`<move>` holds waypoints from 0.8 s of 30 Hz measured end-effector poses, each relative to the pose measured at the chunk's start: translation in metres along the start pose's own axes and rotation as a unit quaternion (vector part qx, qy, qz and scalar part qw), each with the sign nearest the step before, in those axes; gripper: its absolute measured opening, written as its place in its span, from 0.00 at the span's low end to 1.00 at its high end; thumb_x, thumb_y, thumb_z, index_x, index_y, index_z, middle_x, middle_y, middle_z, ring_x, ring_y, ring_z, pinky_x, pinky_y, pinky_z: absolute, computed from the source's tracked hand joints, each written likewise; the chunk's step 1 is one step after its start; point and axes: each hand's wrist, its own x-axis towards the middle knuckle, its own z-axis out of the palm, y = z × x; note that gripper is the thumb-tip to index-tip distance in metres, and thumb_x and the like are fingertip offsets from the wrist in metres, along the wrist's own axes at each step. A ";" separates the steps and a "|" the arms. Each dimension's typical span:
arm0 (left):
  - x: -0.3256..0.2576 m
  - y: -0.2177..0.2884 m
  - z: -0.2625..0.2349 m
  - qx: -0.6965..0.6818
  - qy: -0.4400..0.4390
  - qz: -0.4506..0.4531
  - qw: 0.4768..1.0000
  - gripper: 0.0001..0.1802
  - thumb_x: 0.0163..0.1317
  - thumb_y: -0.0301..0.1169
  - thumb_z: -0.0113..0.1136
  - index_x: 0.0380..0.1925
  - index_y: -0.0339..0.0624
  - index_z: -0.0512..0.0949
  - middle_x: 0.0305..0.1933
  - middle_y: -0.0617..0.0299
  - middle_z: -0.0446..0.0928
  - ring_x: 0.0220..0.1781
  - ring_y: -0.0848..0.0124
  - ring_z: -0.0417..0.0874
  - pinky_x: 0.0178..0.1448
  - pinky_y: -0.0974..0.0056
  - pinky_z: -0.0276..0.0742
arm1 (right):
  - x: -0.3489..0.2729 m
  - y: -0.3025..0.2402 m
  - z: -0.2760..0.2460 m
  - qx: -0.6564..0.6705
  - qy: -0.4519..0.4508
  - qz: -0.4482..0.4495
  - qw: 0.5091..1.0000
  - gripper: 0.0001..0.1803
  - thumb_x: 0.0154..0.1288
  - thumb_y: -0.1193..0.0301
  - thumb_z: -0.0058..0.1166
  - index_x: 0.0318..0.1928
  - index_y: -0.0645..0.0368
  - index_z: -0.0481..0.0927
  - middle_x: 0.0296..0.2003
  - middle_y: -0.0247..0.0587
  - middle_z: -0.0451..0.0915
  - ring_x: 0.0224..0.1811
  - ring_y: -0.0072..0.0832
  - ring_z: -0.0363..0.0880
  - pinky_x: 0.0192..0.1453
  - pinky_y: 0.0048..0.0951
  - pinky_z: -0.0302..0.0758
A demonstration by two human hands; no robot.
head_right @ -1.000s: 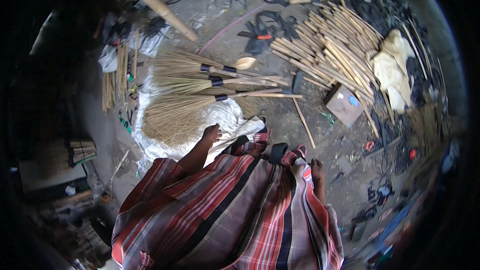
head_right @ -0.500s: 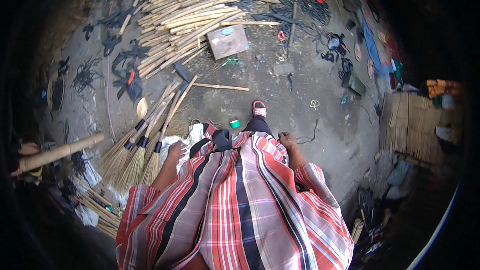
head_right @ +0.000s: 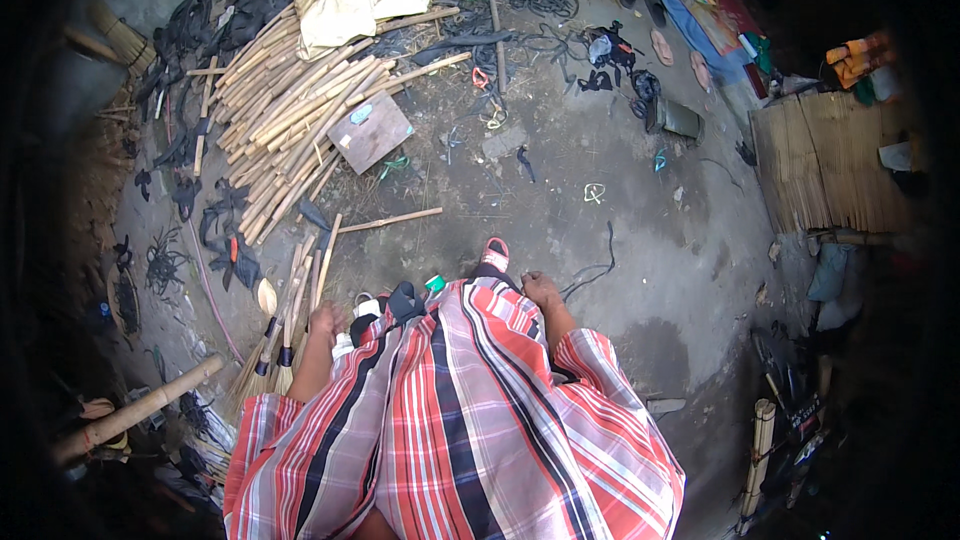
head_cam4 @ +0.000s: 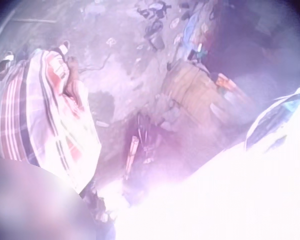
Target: The person sits on the floor and uses a knife to sharpen the ends of bamboo sticks. They pick up sticks from a pile, hold them, and scrape the knife along the ends to create a point, then place the sticks back down.
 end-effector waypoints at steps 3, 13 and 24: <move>-0.030 -0.024 0.088 0.154 -0.057 0.051 0.985 0.24 0.73 0.46 0.55 0.54 0.35 0.80 0.44 0.53 0.85 0.42 0.60 0.85 0.52 0.57 0.79 | 0.016 0.002 -0.069 0.129 -0.007 0.077 0.989 0.26 0.77 0.54 0.47 0.57 0.65 0.79 0.39 0.45 0.86 0.28 0.32 0.86 0.31 0.34 0.81; -0.047 0.064 0.230 0.149 -0.027 0.038 0.988 0.28 0.73 0.47 0.54 0.64 0.40 0.72 0.56 0.52 0.82 0.45 0.58 0.85 0.45 0.58 0.79 | 0.032 0.044 -0.259 0.313 0.133 0.093 0.936 0.25 0.78 0.55 0.47 0.62 0.61 0.73 0.42 0.44 0.85 0.33 0.32 0.86 0.29 0.33 0.79; 0.029 0.106 0.399 0.655 -0.209 0.294 0.664 0.22 0.69 0.42 0.53 0.54 0.42 0.83 0.56 0.50 0.85 0.55 0.58 0.87 0.62 0.58 0.81 | 0.020 0.062 -0.241 0.303 0.090 0.209 0.926 0.22 0.77 0.58 0.49 0.60 0.60 0.74 0.42 0.46 0.85 0.34 0.34 0.85 0.32 0.36 0.80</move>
